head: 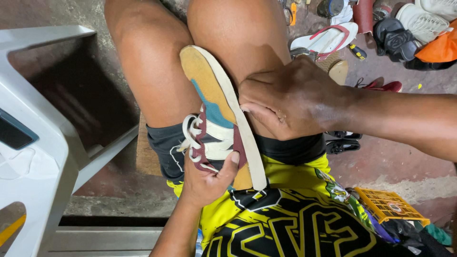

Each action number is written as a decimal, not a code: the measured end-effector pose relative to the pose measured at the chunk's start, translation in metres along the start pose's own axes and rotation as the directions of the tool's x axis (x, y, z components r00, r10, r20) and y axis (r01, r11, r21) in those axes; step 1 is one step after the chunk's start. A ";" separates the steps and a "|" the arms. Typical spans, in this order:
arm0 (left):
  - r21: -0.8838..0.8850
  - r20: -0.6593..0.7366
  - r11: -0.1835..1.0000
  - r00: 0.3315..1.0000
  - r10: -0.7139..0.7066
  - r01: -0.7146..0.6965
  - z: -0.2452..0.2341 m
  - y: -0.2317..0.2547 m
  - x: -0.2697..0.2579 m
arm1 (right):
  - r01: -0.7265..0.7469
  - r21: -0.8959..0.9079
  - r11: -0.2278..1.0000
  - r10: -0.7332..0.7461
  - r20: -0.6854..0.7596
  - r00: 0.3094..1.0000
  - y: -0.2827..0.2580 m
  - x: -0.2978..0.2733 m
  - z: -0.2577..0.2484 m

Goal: The person is sitting on the floor and sewing the sole of a sneaker using a needle and white thread. They repeatedly push the needle through the shoe's sole and pull the thread tight to secure the sole to the upper.

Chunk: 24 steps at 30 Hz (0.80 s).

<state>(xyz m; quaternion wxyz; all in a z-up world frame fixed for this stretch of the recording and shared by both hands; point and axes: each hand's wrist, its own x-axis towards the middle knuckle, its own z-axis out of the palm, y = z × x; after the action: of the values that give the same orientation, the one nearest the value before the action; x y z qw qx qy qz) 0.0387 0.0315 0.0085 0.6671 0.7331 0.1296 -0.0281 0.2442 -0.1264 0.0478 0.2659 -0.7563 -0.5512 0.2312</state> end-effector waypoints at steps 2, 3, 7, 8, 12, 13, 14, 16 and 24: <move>-0.066 -0.013 0.995 0.997 -0.073 0.072 0.002 -0.002 -0.009 | -0.009 0.095 0.995 0.012 -0.030 0.999 -0.003 -0.004 0.003; -0.097 -0.025 0.992 0.996 -0.085 0.082 0.004 -0.003 -0.015 | -0.008 0.142 0.990 0.015 -0.045 0.999 -0.005 -0.005 0.005; 0.171 -0.182 0.983 0.978 0.104 -0.073 0.006 -0.012 -0.053 | -0.108 0.244 0.964 0.129 -0.072 0.989 -0.009 -0.022 0.015; -0.003 -0.279 1.000 0.960 -0.021 0.021 0.007 -0.015 -0.067 | -0.141 0.289 0.947 0.174 -0.091 0.981 -0.008 -0.028 0.019; -0.497 -0.431 0.866 0.855 -0.290 0.043 -0.001 -0.035 -0.105 | -0.213 0.423 0.881 0.281 -0.106 0.954 0.003 -0.053 0.032; -0.554 -0.459 0.832 0.843 -0.283 -0.022 -0.009 -0.036 -0.110 | -0.284 0.439 0.853 0.356 -0.090 0.930 0.005 -0.057 0.035; -0.472 -0.498 0.877 0.793 -0.352 0.093 -0.018 -0.036 -0.113 | -0.346 0.458 0.819 0.419 -0.066 0.905 0.005 -0.060 0.039; -0.316 -0.581 0.885 0.668 -0.465 0.341 -0.035 -0.035 -0.106 | -0.394 0.498 0.773 0.479 -0.049 0.877 0.006 -0.066 0.042; 0.457 -0.440 0.888 0.881 0.175 0.052 -0.002 0.012 -0.068 | -0.364 0.628 0.688 0.494 -0.036 0.869 0.004 -0.071 0.041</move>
<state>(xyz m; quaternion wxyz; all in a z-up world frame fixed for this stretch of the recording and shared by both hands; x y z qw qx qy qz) -0.0249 0.0219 0.0351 0.4253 0.8573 0.2528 0.1424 0.2004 -0.1895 0.0188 0.4848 -0.7590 -0.2250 0.3718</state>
